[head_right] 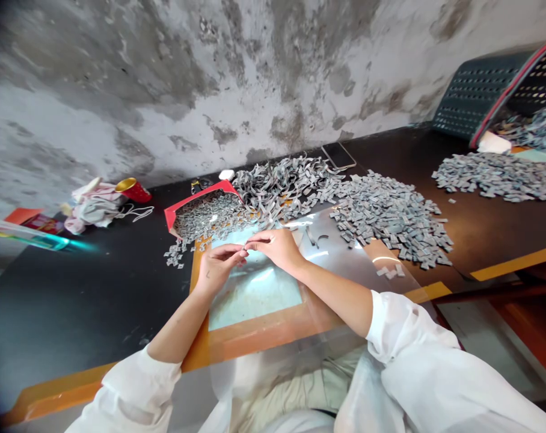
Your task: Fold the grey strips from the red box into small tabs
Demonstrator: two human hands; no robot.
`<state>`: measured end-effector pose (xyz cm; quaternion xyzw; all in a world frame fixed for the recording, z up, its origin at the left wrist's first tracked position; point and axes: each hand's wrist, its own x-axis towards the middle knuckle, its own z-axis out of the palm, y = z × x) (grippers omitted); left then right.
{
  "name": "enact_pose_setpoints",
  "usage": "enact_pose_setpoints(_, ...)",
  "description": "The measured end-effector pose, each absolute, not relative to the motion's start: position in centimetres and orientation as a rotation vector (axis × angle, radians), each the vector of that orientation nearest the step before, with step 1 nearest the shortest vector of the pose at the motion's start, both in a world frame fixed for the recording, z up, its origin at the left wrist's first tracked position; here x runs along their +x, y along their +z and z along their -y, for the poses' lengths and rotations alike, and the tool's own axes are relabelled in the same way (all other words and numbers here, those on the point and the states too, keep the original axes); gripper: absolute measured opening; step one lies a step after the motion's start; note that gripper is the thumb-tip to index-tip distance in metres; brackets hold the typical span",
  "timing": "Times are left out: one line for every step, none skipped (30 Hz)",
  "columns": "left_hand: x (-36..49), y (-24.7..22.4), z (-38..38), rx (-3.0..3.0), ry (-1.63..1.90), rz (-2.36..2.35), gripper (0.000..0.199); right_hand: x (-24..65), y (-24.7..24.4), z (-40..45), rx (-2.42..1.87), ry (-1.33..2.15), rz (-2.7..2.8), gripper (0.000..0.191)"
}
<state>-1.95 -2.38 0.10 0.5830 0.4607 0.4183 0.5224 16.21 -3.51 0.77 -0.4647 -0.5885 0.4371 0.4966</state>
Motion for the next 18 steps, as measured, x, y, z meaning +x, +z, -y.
enact_pose_setpoints(-1.9, 0.2, 2.4, 1.398, 1.011, -1.119, 0.026, 16.3, 0.8, 3.6, -1.124, 1.018, 1.448, 0.014)
enact_pose_setpoints(-1.8, 0.4, 2.5, 1.399, 1.020, -1.134, 0.026, 16.3, 0.8, 3.7, -1.119, 0.993, 1.465, 0.014)
enact_pose_setpoints(-1.8, 0.5, 2.5, 1.399, 1.027, -1.145, 0.026, 16.3, 0.8, 3.7, -1.110, 0.983, 1.474, 0.013)
enact_pose_setpoints(-1.8, 0.7, 2.6, 1.397, 1.030, -1.151, 0.026, 16.3, 0.8, 3.7, -1.101, 0.985, 1.478, 0.013)
enact_pose_setpoints(-1.8, 0.7, 2.7, 1.394, 1.029, -1.151, 0.026, 16.3, 0.7, 3.7, -1.093, 0.992, 1.479, 0.013)
enact_pose_setpoints(-1.8, 0.8, 2.7, 1.387, 1.028, -1.147, 0.026, 16.3, 0.6, 3.7, -1.087, 1.004, 1.478, 0.014)
enact_pose_setpoints(-1.8, 0.7, 2.7, 1.378, 1.026, -1.140, 0.026, 16.3, 0.5, 3.7, -1.081, 1.018, 1.475, 0.014)
enact_pose_setpoints(-1.9, 0.7, 2.7, 1.371, 1.022, -1.131, 0.025, 16.3, 0.4, 3.6, -1.076, 1.037, 1.470, 0.015)
enact_pose_setpoints(-1.9, 0.5, 2.6, 1.364, 1.020, -1.126, 0.025, 16.2, 0.3, 3.5, -1.070, 1.059, 1.463, 0.016)
enact_pose_setpoints(-2.0, 0.3, 2.5, 1.361, 1.015, -1.125, 0.026, 16.2, 0.2, 3.5, -1.065, 1.081, 1.455, 0.018)
enact_pose_setpoints(-2.0, 0.1, 2.4, 1.361, 1.010, -1.131, 0.026, 16.1, 0.1, 3.4, -1.060, 1.101, 1.448, 0.019)
enact_pose_setpoints(-2.1, 0.0, 2.3, 1.364, 1.004, -1.141, 0.027, 16.0, 0.0, 3.4, -1.058, 1.117, 1.440, 0.021)
enact_pose_setpoints(-2.1, -0.1, 2.2, 1.373, 0.998, -1.154, 0.027, 15.9, -0.1, 3.4, -1.060, 1.127, 1.431, 0.022)
enact_pose_setpoints(-2.1, 0.0, 2.1, 1.396, 0.990, -1.170, 0.028, 15.8, -0.1, 3.4, -1.065, 1.133, 1.423, 0.024)
enact_pose_setpoints(-2.1, 0.3, 2.2, 1.438, 0.978, -1.193, 0.028, 15.7, -0.1, 3.3, -1.074, 1.132, 1.417, 0.024)
enact_pose_setpoints(-2.1, 0.8, 2.3, 1.500, 0.969, -1.219, 0.028, 15.7, 0.0, 3.2, -1.087, 1.123, 1.416, 0.024)
enact_pose_setpoints(-2.2, 1.5, 2.6, 1.583, 0.964, -1.244, 0.029, 15.8, 0.2, 3.1, -1.106, 1.105, 1.426, 0.023)
enact_pose_setpoints(-2.4, 2.4, 3.1, 1.675, 0.966, -1.278, 0.029, 15.9, 0.4, 3.0, -1.132, 1.072, 1.448, 0.021)
